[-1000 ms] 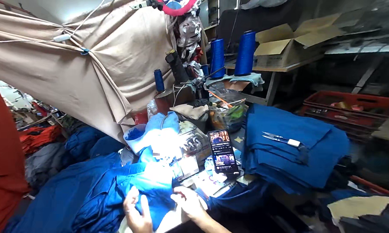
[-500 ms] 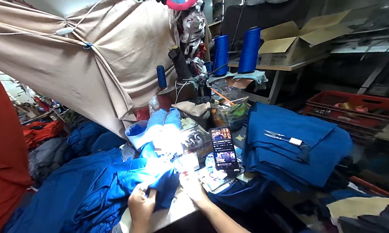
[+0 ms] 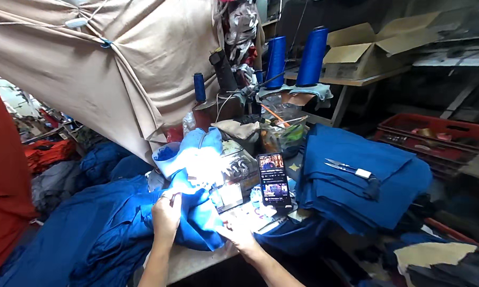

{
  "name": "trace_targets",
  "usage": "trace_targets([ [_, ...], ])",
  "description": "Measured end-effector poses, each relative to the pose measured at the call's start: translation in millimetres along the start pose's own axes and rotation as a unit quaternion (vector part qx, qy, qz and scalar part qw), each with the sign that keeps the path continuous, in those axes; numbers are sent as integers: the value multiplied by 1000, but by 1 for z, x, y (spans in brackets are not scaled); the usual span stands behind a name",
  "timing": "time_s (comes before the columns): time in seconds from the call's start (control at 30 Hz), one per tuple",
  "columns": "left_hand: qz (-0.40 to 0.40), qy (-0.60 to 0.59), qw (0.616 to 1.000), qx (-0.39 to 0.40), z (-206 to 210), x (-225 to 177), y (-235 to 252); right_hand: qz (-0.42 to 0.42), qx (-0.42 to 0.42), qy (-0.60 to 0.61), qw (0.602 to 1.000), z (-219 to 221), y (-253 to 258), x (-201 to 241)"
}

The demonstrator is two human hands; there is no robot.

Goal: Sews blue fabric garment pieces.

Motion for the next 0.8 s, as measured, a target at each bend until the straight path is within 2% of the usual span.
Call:
trace_targets([
  [0.1,-25,-34,999,-3,4,1,3,27,19,5,999,-2,-11,-5],
  [0.17,-14,-66,997,-22,5,-1,-1,24,9,13,1000,-6,-16,-4],
  [0.23,33,-111,993,-28,4,-3,-12,28,3,33,999,-11,-21,-1],
  [0.33,157,-159,974,23,5,-8,-45,32,9,50,998,-17,-26,1],
  [0.4,254,-145,954,67,14,-7,-71,39,17,70,997,-20,-26,0],
  [0.47,305,-136,938,91,28,1,-93,55,21,101,993,-21,-26,0],
  [0.67,337,-90,934,78,46,7,-110,99,16,159,982,-17,-25,4],
  [0.8,374,-46,923,79,46,3,-110,81,6,102,991,-16,-22,6],
])
Point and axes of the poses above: each hand's wrist, its own y-axis towards the middle knuckle, its own z-axis out of the palm, x = y × z, the point moved 2 cm from there along y, towards the middle knuckle, and after that the axes turned 3 degrees about y, right-handed, at the moved point
